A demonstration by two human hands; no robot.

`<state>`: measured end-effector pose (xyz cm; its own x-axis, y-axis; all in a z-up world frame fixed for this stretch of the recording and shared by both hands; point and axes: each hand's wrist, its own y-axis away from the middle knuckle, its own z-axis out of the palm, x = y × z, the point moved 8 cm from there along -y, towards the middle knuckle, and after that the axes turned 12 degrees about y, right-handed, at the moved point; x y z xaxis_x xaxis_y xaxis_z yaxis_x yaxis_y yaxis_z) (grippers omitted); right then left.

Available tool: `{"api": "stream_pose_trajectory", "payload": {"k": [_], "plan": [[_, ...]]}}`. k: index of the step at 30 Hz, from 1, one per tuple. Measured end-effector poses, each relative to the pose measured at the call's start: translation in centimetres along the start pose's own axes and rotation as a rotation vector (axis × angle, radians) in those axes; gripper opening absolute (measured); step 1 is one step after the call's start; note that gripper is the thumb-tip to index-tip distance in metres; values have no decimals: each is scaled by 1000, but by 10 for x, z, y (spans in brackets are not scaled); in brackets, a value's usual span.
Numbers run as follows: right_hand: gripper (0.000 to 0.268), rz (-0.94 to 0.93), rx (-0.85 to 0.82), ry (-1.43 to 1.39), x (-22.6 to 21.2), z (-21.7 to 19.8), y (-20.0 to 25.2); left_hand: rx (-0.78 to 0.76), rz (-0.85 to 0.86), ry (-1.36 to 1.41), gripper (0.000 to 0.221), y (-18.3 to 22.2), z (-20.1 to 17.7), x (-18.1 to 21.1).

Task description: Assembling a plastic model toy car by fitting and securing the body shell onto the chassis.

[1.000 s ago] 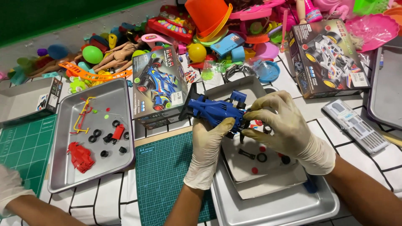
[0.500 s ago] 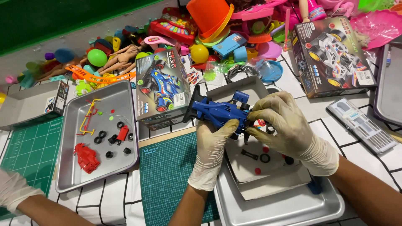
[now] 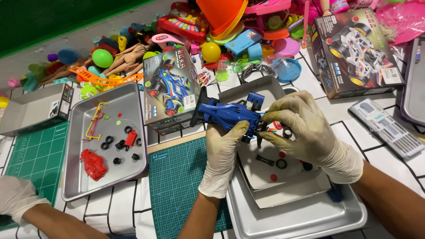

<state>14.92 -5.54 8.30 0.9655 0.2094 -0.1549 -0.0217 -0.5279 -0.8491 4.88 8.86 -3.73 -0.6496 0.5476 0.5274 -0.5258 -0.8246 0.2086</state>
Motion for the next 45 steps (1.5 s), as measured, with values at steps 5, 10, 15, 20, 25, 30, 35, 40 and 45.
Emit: {"api": "stream_pose_trajectory", "payload": {"k": [5, 10, 15, 20, 25, 30, 35, 40, 45], "plan": [[23, -4, -3, 26, 0, 2, 2, 13, 28, -39, 83, -2, -1, 2], [22, -15, 0, 48, -2, 3, 4, 27, 69, -80, 87, -5, -4, 9], [25, -27, -2, 36, -3, 3, 1, 37, 121, -138, 92, -8, -5, 16], [27, -5, -6, 73, 12, -2, 3, 51, 155, -180, 96, -10, -5, 22], [21, -50, -197, 206, 29, 3, 4, -138, 407, -306, 52, 10, 19, 54], [15, 23, -563, 497, 57, 38, 32, -117, 373, -376, 62, 10, 20, 55], [27, -48, -622, 502, 48, 50, 40, -187, 396, -325, 74, -3, 4, 40], [23, -24, -726, 591, 48, 58, 45, -214, 381, -275, 66, -2, 6, 38], [13, -113, -622, 629, 41, 55, 41, -259, 388, -337, 50, 10, 25, 43]]}}
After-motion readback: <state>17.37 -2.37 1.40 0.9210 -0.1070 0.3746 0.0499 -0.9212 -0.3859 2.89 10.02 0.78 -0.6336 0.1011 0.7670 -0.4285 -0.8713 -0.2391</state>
